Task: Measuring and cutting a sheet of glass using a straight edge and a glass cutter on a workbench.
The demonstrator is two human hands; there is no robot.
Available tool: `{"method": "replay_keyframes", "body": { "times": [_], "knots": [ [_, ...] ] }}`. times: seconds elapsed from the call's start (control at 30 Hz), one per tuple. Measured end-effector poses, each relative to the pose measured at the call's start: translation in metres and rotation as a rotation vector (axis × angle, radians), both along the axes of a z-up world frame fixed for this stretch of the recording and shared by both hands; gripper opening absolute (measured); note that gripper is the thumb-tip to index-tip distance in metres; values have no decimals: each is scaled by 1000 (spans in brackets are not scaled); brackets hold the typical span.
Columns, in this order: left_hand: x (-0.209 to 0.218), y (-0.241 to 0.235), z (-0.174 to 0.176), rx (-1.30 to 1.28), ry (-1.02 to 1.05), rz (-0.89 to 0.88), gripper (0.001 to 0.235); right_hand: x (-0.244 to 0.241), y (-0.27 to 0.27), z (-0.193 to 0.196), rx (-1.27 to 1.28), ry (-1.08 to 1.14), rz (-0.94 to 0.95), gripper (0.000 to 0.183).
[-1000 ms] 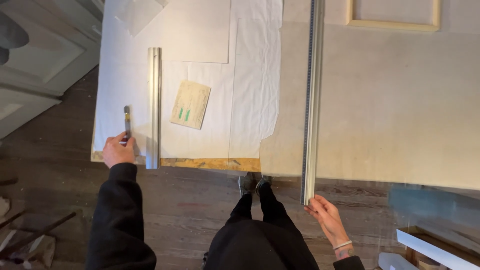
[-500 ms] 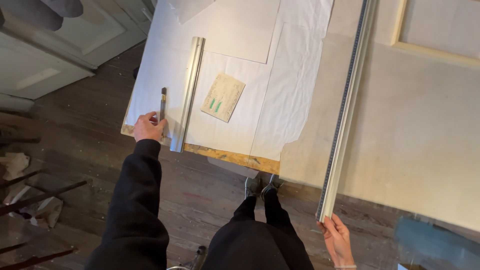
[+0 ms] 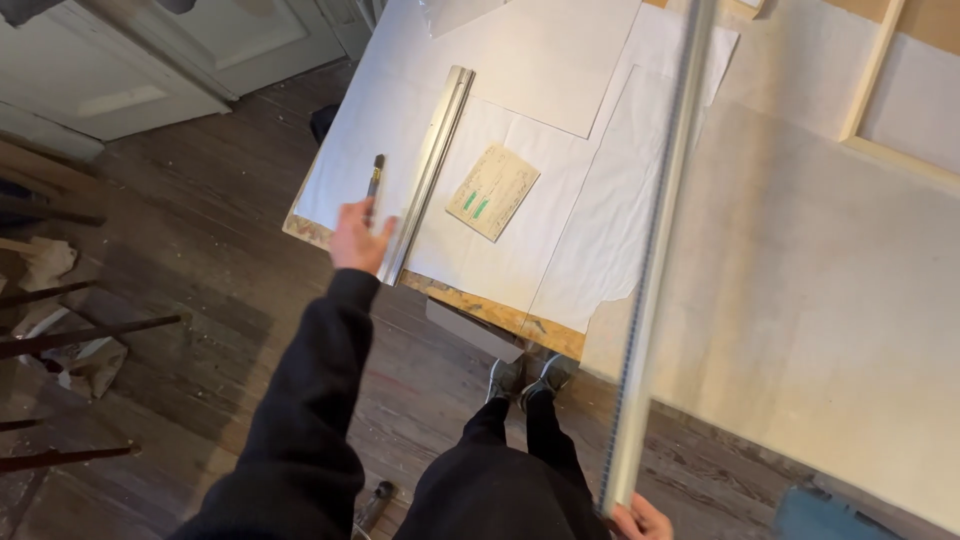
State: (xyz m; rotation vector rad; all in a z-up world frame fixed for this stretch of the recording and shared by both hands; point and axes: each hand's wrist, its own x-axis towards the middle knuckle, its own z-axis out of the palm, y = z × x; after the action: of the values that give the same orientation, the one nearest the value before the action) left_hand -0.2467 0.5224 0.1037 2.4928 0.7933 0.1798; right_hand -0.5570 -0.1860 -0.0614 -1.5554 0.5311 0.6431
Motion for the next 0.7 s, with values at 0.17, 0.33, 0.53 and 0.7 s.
{"method": "replay_keyframes", "body": {
  "times": [0.17, 0.33, 0.53, 0.7],
  "knots": [
    [4, -147, 51, -637, 7, -252, 59, 76, 166, 138, 451, -36, -156, 46],
    [-1, -224, 41, -1013, 92, -329, 94, 109, 246, 156, 595, -119, -106, 46],
    [-12, -227, 35, -952, 108, 1, 77, 105, 312, 124, 587, 0, -16, 54],
    [-18, -188, -10, -555, -129, 4, 71, 119, 369, 143, 447, -44, 70, 55]
  ]
}}
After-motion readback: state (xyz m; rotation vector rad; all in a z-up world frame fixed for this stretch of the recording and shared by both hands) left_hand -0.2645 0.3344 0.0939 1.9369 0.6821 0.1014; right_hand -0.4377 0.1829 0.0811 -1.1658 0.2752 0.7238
